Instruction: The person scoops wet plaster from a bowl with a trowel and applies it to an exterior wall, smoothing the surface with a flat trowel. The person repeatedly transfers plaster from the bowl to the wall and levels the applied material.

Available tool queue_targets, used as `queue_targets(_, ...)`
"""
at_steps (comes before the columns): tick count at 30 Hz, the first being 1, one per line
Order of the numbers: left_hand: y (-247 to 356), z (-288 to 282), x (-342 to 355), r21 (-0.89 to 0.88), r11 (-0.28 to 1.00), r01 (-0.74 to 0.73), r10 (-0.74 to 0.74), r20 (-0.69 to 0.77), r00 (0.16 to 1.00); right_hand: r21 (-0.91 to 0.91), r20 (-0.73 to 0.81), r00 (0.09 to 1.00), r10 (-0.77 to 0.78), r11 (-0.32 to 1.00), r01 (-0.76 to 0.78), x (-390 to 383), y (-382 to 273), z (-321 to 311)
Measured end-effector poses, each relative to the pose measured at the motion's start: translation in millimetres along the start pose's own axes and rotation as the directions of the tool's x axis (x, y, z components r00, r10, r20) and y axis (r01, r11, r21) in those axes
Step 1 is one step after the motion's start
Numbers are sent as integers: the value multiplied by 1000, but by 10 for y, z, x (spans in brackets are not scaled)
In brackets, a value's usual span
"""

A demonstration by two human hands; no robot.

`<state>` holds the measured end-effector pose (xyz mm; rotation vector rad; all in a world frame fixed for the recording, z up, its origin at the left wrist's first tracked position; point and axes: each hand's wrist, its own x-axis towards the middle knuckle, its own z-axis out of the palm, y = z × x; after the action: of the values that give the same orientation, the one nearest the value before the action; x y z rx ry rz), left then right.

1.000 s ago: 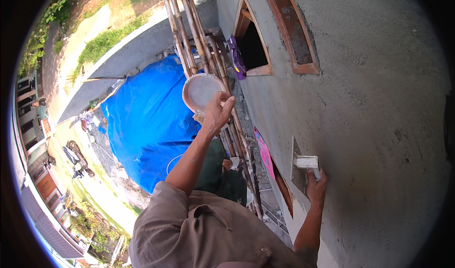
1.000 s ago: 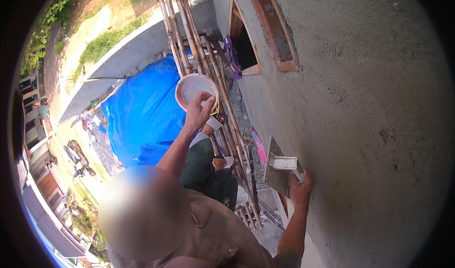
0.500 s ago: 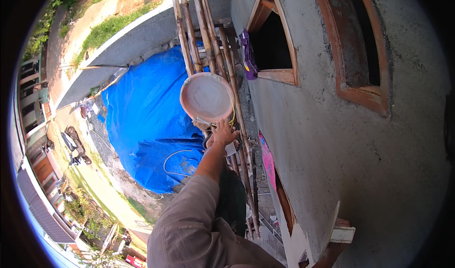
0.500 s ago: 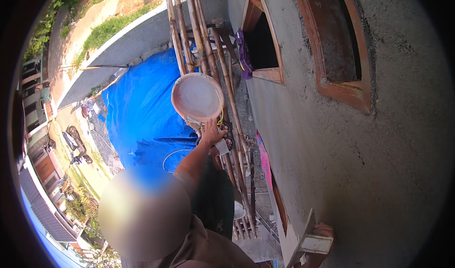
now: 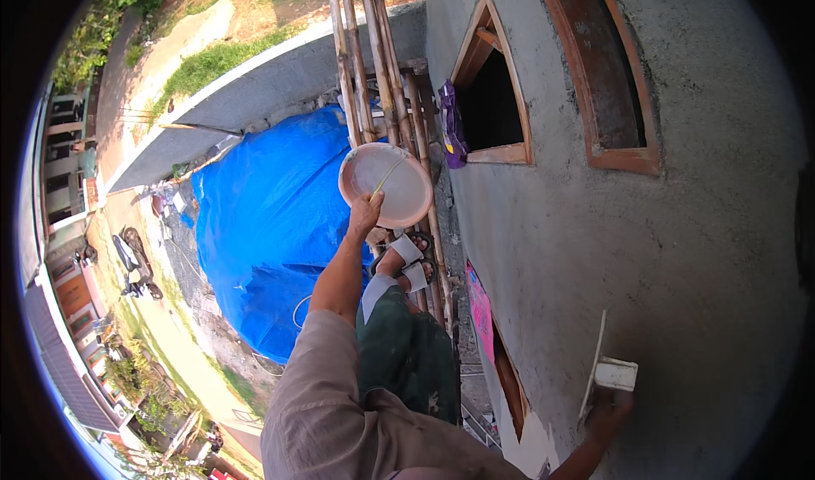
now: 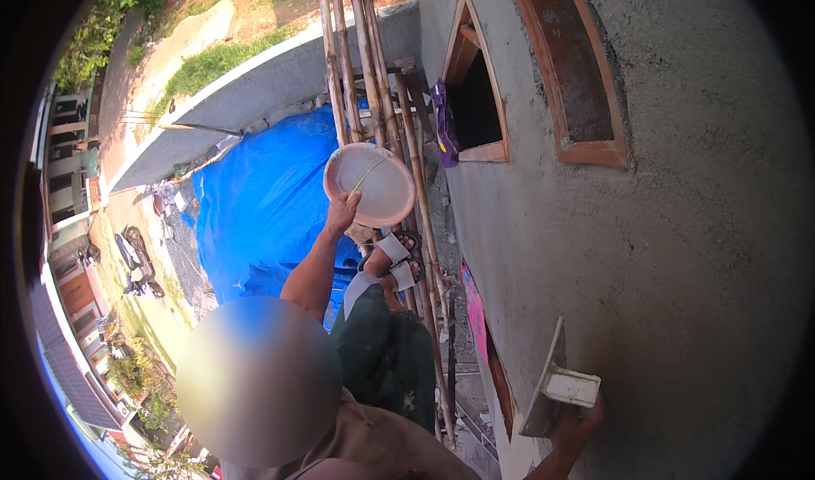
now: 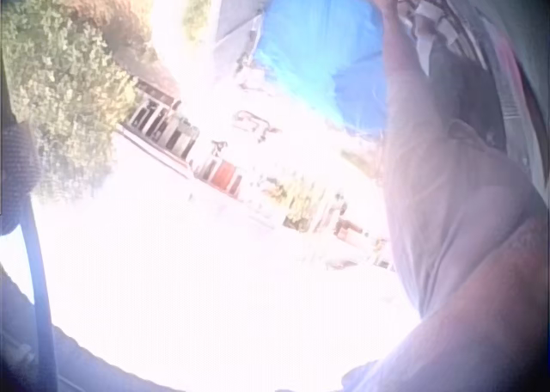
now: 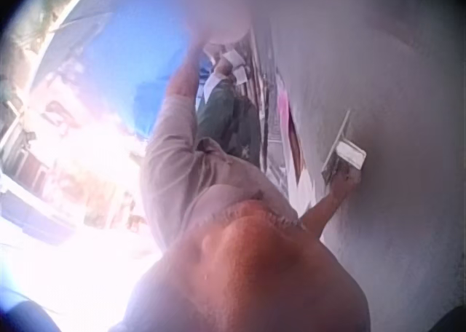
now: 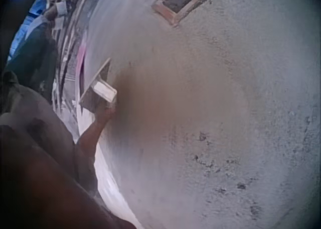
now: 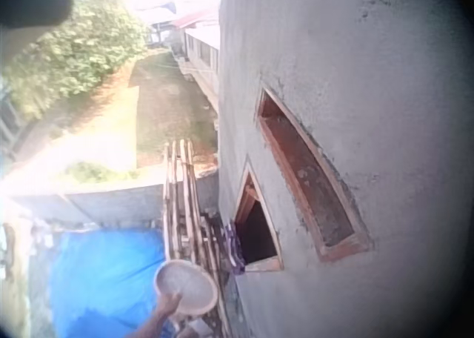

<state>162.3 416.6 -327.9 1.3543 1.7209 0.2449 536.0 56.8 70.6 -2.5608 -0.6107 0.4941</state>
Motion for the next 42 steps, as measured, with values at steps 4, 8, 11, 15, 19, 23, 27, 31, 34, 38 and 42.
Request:
queue_targets(4, 201, -337, -123, -87, 996, 12, -22, -124, 992, -34, 70, 997, -16, 999, 19, 128, -293, 79)
queue_targets(8, 591, -981, -494, -56, 998, 26, -37, -205, 978, -7, 178, 983, 34, 999, -33, 184, -730, 125)
queue_targets(11, 919, -1458, -722, -74, 996, 52, -69, -257, 964, -10, 159, 987, -28, 1000, 30, 203, -645, 112)
queue_targets(15, 1420, -2171, -1091, -56, 997, 53, -67, -296, 953, 44, 205, 977, -57, 998, 49, 192, -894, 81)
queue_targets(19, 1765, -2647, -1222, -26, 1000, -14, 4, -360, 933, 84, 160, 976, -148, 987, 136, 229, -975, 165)
queue_targets(23, 2023, -3031, -943, -10, 997, -79, 68, -408, 910, 55, 75, 980, -183, 982, 179, 323, -791, 284)
queue_targets(27, 2152, -3366, -470, 46, 997, -64, 77, -426, 902, 48, 138, 989, -47, 998, 40, 292, -859, 263)
queue_targets(31, 2198, -3357, 343, 61, 998, -23, 43, -362, 931, 44, 83, 992, 92, 994, -96, 236, -751, 277)
queue_targets(34, 2064, -3265, 981, 82, 997, -15, 42, -346, 937, -38, 37, 985, 171, 985, -170, 185, -702, 283)
queue_targets(38, 2188, -3065, 1686, 145, 989, 17, 19, -240, 971, -64, 43, 953, 299, 953, -296, 189, -940, 251)
queue_targets(42, 2203, -2753, 2549, 137, 990, 20, -2, -135, 991, -86, -7, 938, 346, 934, -345, 225, -985, 271)
